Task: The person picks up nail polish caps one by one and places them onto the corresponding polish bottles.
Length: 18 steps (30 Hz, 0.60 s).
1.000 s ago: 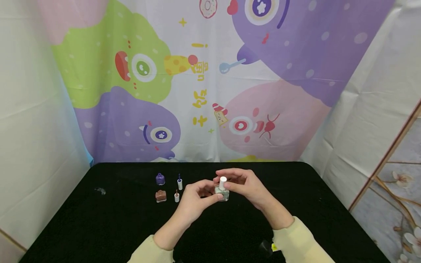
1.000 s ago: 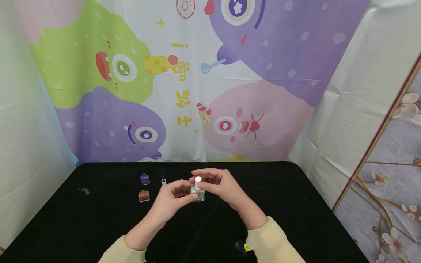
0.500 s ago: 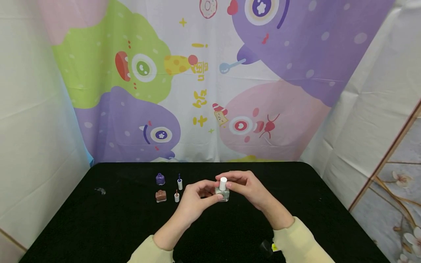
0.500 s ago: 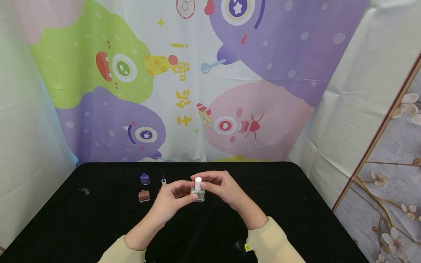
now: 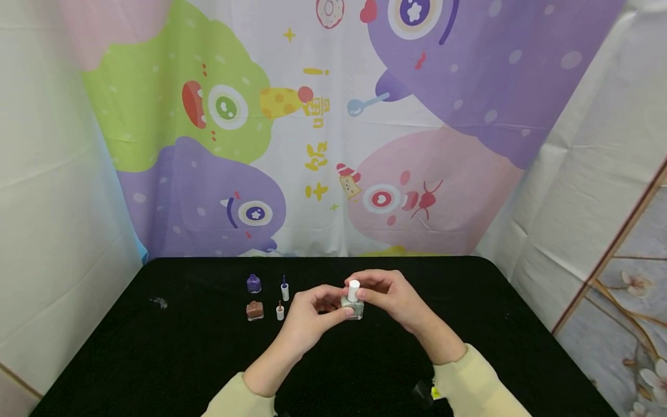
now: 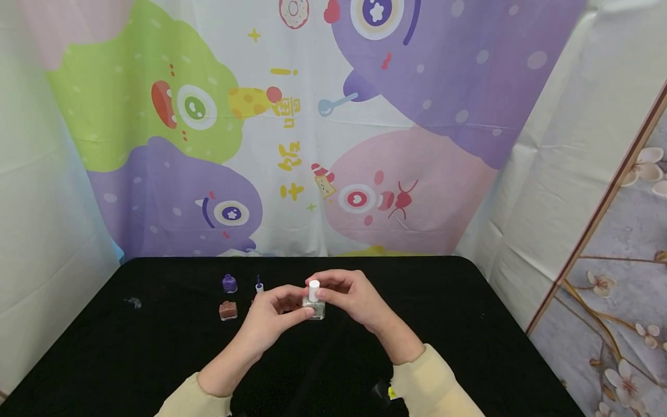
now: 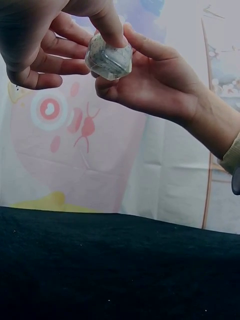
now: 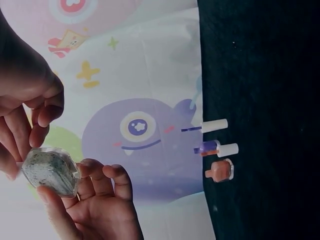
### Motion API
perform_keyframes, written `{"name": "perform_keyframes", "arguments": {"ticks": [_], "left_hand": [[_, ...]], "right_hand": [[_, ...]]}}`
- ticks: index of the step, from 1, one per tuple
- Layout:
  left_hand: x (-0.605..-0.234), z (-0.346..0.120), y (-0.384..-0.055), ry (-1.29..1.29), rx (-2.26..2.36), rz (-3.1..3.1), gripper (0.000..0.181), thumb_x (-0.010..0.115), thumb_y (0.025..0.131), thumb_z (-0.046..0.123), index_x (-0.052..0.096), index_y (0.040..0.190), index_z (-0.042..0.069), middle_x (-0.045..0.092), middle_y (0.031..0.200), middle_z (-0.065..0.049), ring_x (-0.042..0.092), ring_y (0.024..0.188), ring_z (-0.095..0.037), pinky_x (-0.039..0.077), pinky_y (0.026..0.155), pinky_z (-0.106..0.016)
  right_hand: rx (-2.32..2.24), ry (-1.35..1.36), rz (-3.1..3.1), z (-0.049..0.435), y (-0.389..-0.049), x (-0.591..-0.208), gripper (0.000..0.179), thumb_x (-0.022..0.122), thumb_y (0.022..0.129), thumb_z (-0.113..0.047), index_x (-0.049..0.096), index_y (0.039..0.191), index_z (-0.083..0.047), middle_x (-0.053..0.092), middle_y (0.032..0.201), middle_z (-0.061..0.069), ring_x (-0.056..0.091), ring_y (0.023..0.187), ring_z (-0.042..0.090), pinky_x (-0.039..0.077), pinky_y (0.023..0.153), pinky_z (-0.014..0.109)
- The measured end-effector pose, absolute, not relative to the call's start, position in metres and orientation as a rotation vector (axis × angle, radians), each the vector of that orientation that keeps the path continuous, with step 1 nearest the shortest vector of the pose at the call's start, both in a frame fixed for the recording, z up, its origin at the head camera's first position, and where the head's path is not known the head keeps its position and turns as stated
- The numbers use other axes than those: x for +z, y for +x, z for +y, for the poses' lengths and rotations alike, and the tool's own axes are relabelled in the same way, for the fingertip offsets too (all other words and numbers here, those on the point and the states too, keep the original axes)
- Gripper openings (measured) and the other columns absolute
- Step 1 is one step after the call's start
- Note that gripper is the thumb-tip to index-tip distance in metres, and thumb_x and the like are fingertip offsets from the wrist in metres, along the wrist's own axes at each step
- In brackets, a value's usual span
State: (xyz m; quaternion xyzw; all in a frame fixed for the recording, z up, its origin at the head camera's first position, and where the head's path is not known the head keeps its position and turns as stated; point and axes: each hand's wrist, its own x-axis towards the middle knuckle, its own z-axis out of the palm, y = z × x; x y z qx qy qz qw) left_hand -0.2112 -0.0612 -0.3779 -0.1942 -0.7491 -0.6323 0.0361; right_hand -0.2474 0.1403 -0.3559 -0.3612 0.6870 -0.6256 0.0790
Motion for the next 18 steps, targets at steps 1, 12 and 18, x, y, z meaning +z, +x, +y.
{"name": "perform_keyframes", "arguments": {"ticks": [1,12,18], "left_hand": [[-0.378,-0.061,-0.211,-0.597,-1.944,-2.301,0.026,0.076,0.078,0.017,0.068,0.102,0.01,0.069,0.096,-0.005,0.062,0.083,-0.015,0.051,0.077,-0.027],[-0.378,-0.061,-0.212,-0.589,-1.951,-2.315,0.025,0.075,0.079,0.016,0.067,0.102,0.011,0.069,0.097,-0.005,0.061,0.083,-0.015,0.05,0.076,-0.027],[-0.362,-0.061,-0.202,-0.564,-1.955,-2.343,0.023,0.073,0.08,0.009,0.067,0.101,0.007,0.068,0.097,-0.007,0.06,0.084,-0.017,0.05,0.077,-0.028]], "right_hand": [[-1.873,-1.069,2.07,0.14,-0.247,-0.356,0.024,0.056,0.092,-0.007,0.06,0.113,0.003,0.066,0.108,0.004,0.065,0.092,0.018,0.054,0.08,0.035],[-1.905,-0.993,2.173,0.137,-0.245,-0.356,0.025,0.065,0.086,-0.008,0.06,0.106,0.006,0.067,0.1,0.003,0.063,0.082,0.016,0.055,0.072,0.032],[-1.915,-0.96,2.221,0.136,-0.245,-0.358,0.022,0.067,0.083,-0.007,0.062,0.102,0.004,0.068,0.096,0.001,0.062,0.081,0.02,0.054,0.071,0.031]]}}
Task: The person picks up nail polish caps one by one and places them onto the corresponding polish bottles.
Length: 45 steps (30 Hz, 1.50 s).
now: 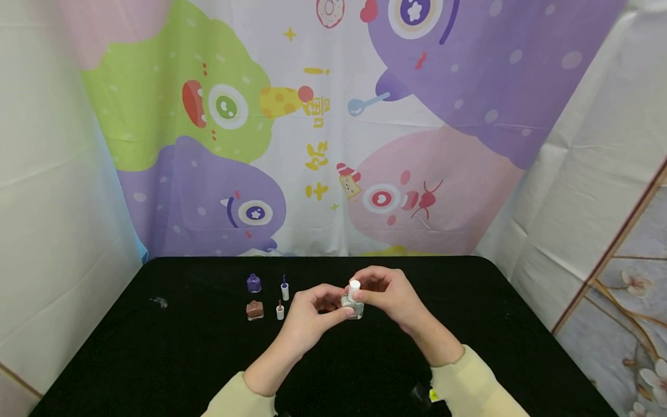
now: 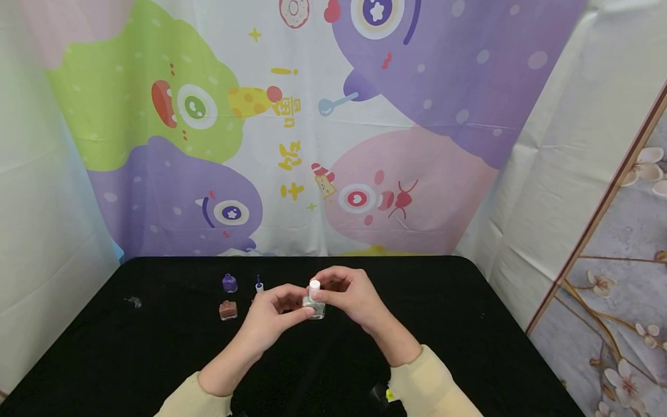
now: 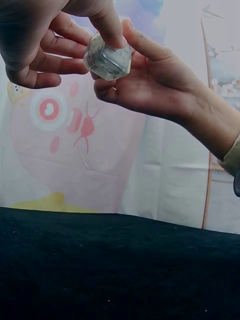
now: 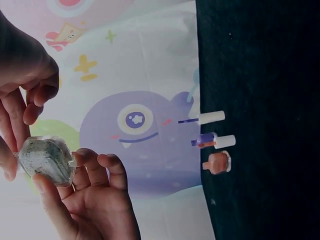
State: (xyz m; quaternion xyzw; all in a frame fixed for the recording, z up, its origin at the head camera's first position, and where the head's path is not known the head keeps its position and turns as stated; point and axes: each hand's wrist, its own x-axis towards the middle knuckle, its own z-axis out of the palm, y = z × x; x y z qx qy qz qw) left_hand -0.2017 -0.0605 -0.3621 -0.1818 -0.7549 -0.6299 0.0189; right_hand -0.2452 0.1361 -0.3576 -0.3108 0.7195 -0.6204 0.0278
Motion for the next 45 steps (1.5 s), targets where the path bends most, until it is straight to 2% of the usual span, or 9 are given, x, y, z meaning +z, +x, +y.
{"name": "perform_keyframes", "arguments": {"ticks": [6,14,17,23,26,32,45], "left_hand": [[-0.348,-0.061,-0.193,-0.559,-1.942,-2.374,0.021,0.071,0.08,0.006,0.066,0.101,0.004,0.068,0.098,-0.009,0.061,0.085,-0.019,0.05,0.078,-0.03],[-0.375,-0.06,-0.21,-0.566,-1.936,-2.325,0.024,0.074,0.079,0.012,0.067,0.102,0.009,0.069,0.098,-0.006,0.061,0.084,-0.015,0.05,0.077,-0.027],[-0.378,-0.06,-0.212,-0.582,-1.928,-2.315,0.024,0.075,0.079,0.015,0.067,0.101,0.01,0.069,0.098,-0.004,0.061,0.083,-0.015,0.051,0.077,-0.027],[-0.379,-0.061,-0.212,-0.583,-1.911,-2.325,0.022,0.075,0.079,0.016,0.067,0.099,0.013,0.069,0.095,-0.002,0.062,0.083,-0.015,0.051,0.076,-0.027],[-0.379,-0.061,-0.212,-0.583,-1.897,-2.335,0.022,0.075,0.079,0.017,0.067,0.099,0.013,0.069,0.095,-0.002,0.062,0.083,-0.015,0.051,0.076,-0.026],[-0.38,-0.061,-0.213,-0.589,-1.894,-2.328,0.025,0.075,0.079,0.017,0.067,0.103,0.012,0.069,0.096,-0.003,0.062,0.084,-0.015,0.051,0.077,-0.026],[-0.376,-0.06,-0.211,-0.564,-1.949,-2.317,0.024,0.075,0.079,0.016,0.067,0.1,0.01,0.069,0.096,-0.005,0.061,0.082,-0.015,0.051,0.076,-0.026]], "right_hand": [[-1.932,-0.946,2.223,0.136,-0.245,-0.357,0.017,0.069,0.082,-0.007,0.063,0.097,-0.002,0.068,0.093,0.001,0.062,0.079,0.017,0.054,0.07,0.031],[-1.964,-0.983,2.154,0.134,-0.244,-0.358,0.012,0.066,0.083,-0.004,0.062,0.094,-0.008,0.067,0.092,0.001,0.062,0.079,0.015,0.053,0.07,0.03],[-1.94,-0.997,2.155,0.135,-0.244,-0.358,0.015,0.066,0.084,-0.004,0.062,0.099,-0.005,0.066,0.097,0.002,0.061,0.083,0.016,0.052,0.072,0.03],[-1.906,-1.031,2.03,0.137,-0.243,-0.356,0.032,0.059,0.091,-0.007,0.057,0.122,0.001,0.067,0.113,0.006,0.063,0.101,0.022,0.052,0.086,0.035],[-1.897,-1.062,1.984,0.138,-0.244,-0.356,0.033,0.054,0.094,-0.01,0.055,0.125,0.002,0.066,0.117,0.007,0.062,0.105,0.023,0.051,0.09,0.036],[-1.89,-1.132,1.965,0.138,-0.245,-0.356,0.03,0.05,0.095,-0.007,0.056,0.121,0.008,0.065,0.112,0.008,0.063,0.099,0.022,0.052,0.087,0.037],[-1.891,-1.054,2.112,0.136,-0.244,-0.355,0.026,0.057,0.092,-0.008,0.06,0.113,0.007,0.069,0.103,0.004,0.066,0.091,0.021,0.054,0.08,0.036]]}}
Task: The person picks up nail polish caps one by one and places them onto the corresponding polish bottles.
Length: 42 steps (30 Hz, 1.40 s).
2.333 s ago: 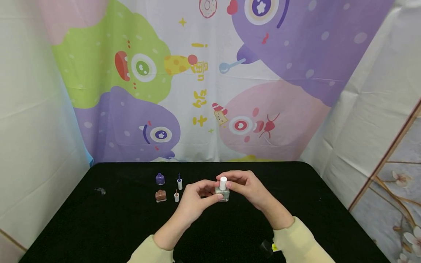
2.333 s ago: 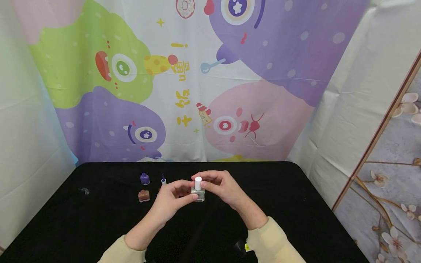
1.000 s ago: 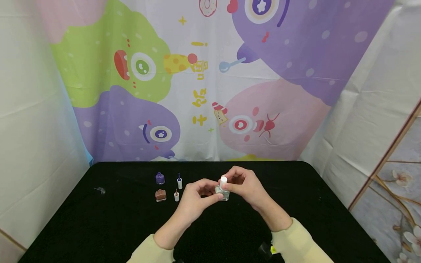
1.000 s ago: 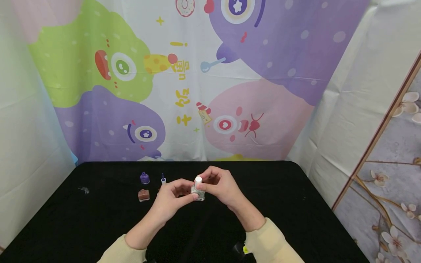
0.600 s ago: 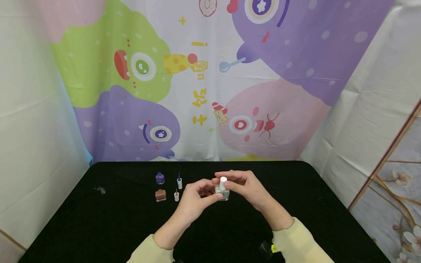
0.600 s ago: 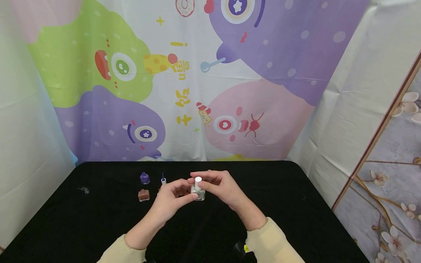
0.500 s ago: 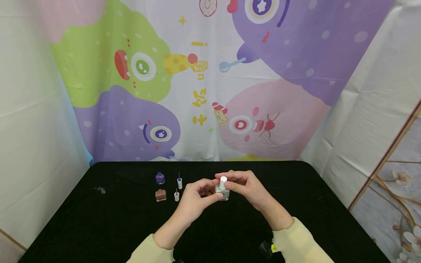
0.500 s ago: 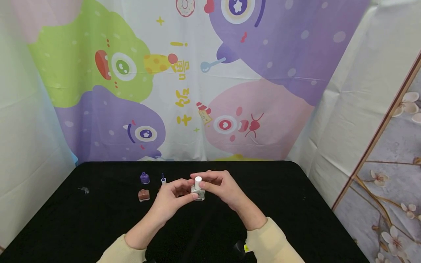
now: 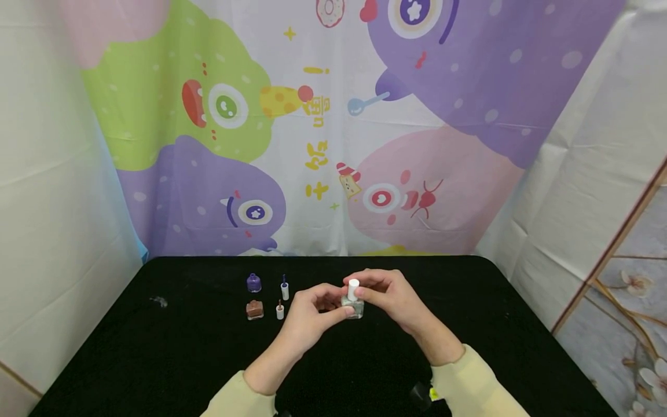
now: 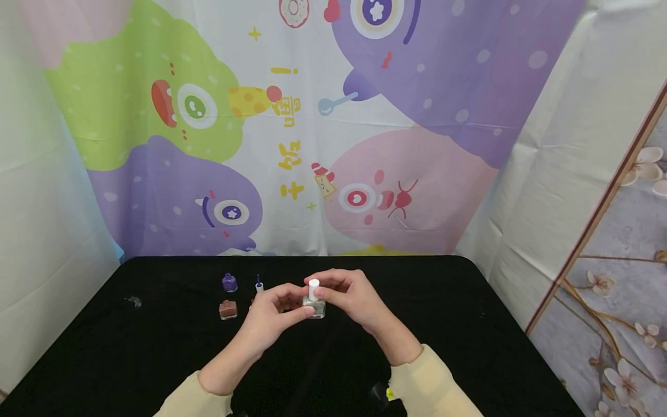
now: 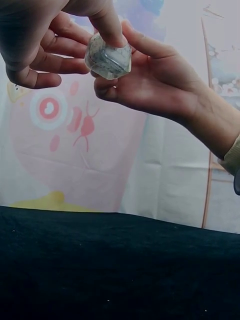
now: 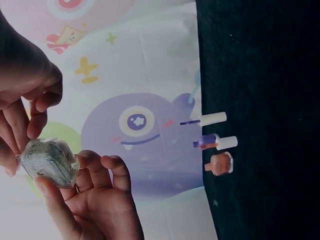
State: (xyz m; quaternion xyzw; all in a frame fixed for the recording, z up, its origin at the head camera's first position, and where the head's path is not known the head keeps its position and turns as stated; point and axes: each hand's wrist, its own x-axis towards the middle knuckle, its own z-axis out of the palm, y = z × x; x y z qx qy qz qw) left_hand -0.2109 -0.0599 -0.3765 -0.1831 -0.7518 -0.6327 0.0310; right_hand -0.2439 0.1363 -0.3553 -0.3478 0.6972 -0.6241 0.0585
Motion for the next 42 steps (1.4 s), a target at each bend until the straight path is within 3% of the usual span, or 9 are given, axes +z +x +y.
{"name": "perform_keyframes", "arguments": {"ticks": [8,19,31,42], "left_hand": [[-0.378,-0.058,-0.212,-0.553,-1.965,-2.319,0.023,0.074,0.079,0.014,0.067,0.1,0.01,0.068,0.097,-0.005,0.061,0.083,-0.016,0.051,0.077,-0.027],[-0.347,-0.057,-0.192,-0.557,-1.969,-2.345,0.02,0.071,0.081,0.007,0.066,0.099,0.004,0.068,0.097,-0.009,0.061,0.084,-0.02,0.05,0.078,-0.03],[-0.351,-0.056,-0.195,-0.556,-1.959,-2.329,0.02,0.072,0.079,0.005,0.066,0.098,0.004,0.069,0.096,-0.009,0.062,0.084,-0.02,0.05,0.078,-0.028],[-0.375,-0.055,-0.211,-0.517,-1.888,-2.265,0.021,0.078,0.075,0.014,0.069,0.094,0.014,0.069,0.089,-0.001,0.062,0.078,-0.013,0.05,0.073,-0.025]], "right_hand": [[-1.921,-0.976,2.21,0.136,-0.243,-0.356,0.023,0.065,0.086,-0.008,0.063,0.106,0.006,0.069,0.099,0.003,0.065,0.082,0.018,0.055,0.074,0.033],[-1.949,-0.96,2.226,0.136,-0.244,-0.358,0.021,0.067,0.084,-0.007,0.062,0.1,0.005,0.069,0.095,0.004,0.063,0.077,0.016,0.055,0.068,0.031],[-2.003,-0.967,2.206,0.132,-0.241,-0.358,0.01,0.067,0.084,-0.007,0.063,0.093,-0.009,0.068,0.094,0.002,0.062,0.077,0.016,0.053,0.067,0.029],[-2.091,-0.901,2.249,0.123,-0.237,-0.358,0.014,0.068,0.084,-0.007,0.062,0.094,0.001,0.07,0.093,0.005,0.062,0.076,0.016,0.052,0.067,0.029]]}}
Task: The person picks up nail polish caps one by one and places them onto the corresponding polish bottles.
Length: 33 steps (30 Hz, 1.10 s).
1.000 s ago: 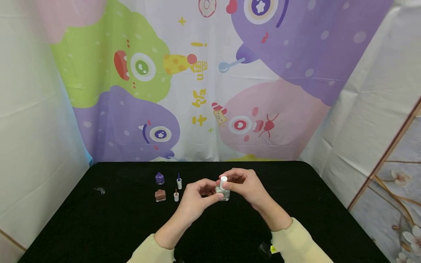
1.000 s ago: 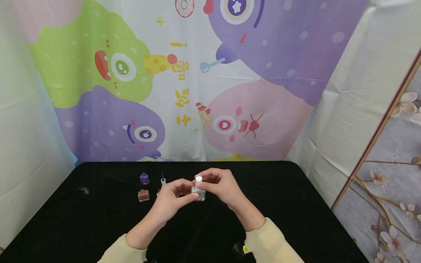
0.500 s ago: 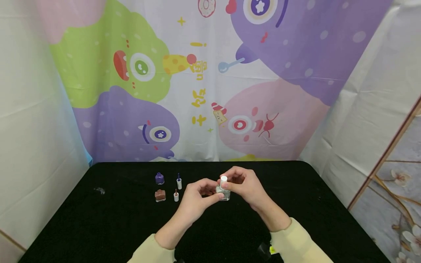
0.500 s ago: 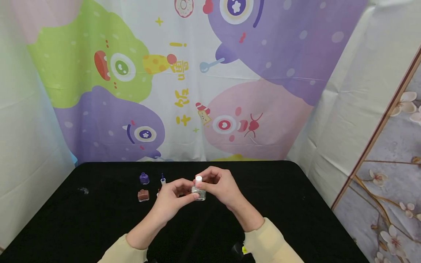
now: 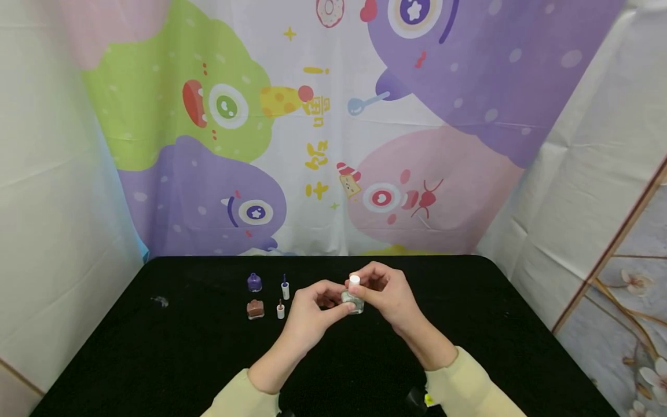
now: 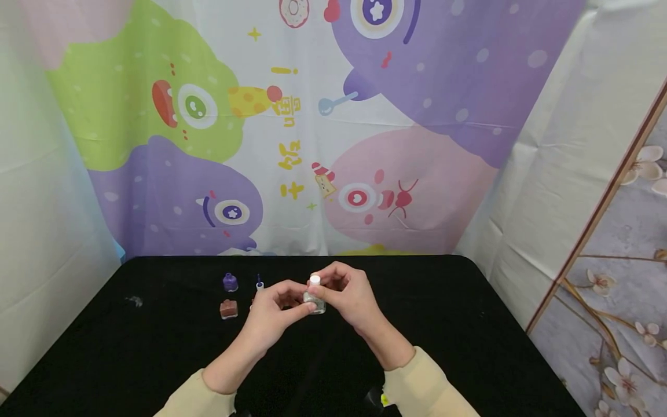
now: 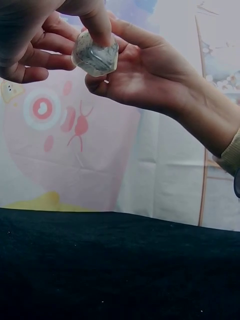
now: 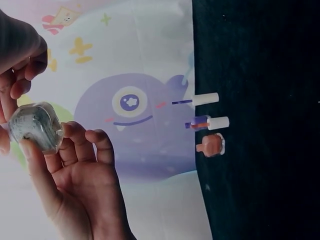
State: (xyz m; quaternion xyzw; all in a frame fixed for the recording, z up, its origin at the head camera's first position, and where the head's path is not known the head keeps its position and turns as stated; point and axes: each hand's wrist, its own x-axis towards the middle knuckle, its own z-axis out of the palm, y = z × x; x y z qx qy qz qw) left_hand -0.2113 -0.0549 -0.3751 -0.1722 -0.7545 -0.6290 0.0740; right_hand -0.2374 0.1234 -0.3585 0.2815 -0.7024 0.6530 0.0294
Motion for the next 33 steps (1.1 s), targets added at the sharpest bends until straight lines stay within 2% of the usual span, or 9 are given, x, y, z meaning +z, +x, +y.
{"name": "perform_keyframes", "arguments": {"ticks": [10,19,28,33], "left_hand": [[-0.375,-0.054,-0.211,-0.499,-1.849,-2.27,0.02,0.078,0.076,0.016,0.069,0.094,0.017,0.068,0.086,0.002,0.061,0.077,-0.012,0.049,0.073,-0.025],[-0.376,-0.057,-0.217,-0.534,-1.822,-2.29,0.024,0.078,0.076,0.017,0.069,0.099,0.017,0.069,0.088,0.003,0.062,0.081,-0.011,0.05,0.076,-0.028],[-0.37,-0.062,-0.218,-0.591,-1.845,-2.292,0.042,0.075,0.08,0.015,0.062,0.12,0.015,0.069,0.108,-0.002,0.063,0.098,-0.017,0.049,0.088,-0.042],[-0.373,-0.072,-0.223,-0.592,-1.822,-2.276,0.045,0.074,0.082,0.018,0.059,0.124,0.018,0.067,0.115,0.0,0.062,0.102,-0.015,0.047,0.09,-0.041]], "right_hand": [[2.017,0.804,-2.174,0.122,-0.236,-0.358,0.016,0.07,0.083,-0.009,0.062,0.094,0.0,0.07,0.091,0.005,0.061,0.075,0.016,0.052,0.067,0.028],[1.984,0.883,-2.194,0.126,-0.24,-0.36,0.017,0.067,0.086,-0.008,0.061,0.1,-0.001,0.068,0.096,0.008,0.059,0.075,0.016,0.052,0.066,0.03],[1.88,0.727,-2.321,0.132,-0.245,-0.354,0.026,0.07,0.085,-0.02,0.063,0.106,-0.007,0.067,0.097,0.005,0.059,0.08,0.018,0.05,0.07,0.03],[1.852,0.691,-2.327,0.139,-0.25,-0.352,0.027,0.07,0.085,-0.021,0.063,0.106,-0.007,0.069,0.1,0.006,0.061,0.085,0.02,0.051,0.075,0.033]]}}
